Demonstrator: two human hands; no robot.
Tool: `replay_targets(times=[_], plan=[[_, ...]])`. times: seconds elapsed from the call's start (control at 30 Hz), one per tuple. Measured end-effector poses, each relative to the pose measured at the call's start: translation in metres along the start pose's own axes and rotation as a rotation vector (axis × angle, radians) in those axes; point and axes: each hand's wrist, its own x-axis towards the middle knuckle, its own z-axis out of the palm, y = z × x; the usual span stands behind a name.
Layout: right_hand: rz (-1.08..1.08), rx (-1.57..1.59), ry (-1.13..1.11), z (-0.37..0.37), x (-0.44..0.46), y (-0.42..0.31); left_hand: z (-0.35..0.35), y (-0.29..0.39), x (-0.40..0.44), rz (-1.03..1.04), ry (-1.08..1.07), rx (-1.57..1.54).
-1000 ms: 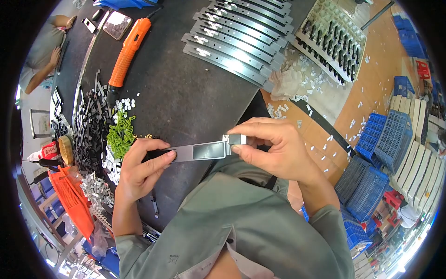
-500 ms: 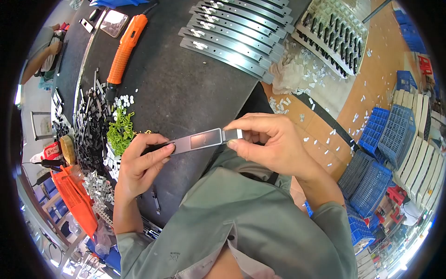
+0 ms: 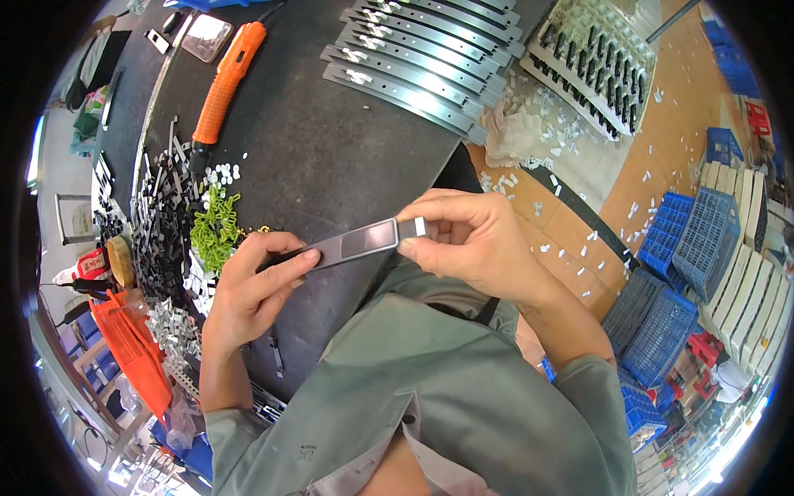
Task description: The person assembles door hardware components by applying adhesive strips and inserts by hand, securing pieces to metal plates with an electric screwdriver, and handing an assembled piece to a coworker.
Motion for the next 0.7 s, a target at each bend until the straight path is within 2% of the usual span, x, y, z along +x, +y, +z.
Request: replay_targets(times=[0.1,0.33,0.4,0.57,0.7], plan=[[0.004,0.084,0.007,0.000,0.000,0.006,-0.001,0.001,0.004,0.000,0.007,-0.007],[-0.025,0.065,0.024,0.009,-0.001,-0.007,-0.001,-0.001,0.007,0.032,-0.032,-0.074],[0.045,-0.005,0.028,0.007,0.000,-0.015,0.000,0.000,0.008,0.029,-0.034,-0.093],[0.010,-0.220,-0.007,0.003,0.001,-0.039,0.003,0.001,0.012,0.060,-0.006,-0.157],[-0.044,-0.058,0.137,0.007,-0.001,-0.047,0.004,0.010,0.024,0.121,0.010,-0.155]])
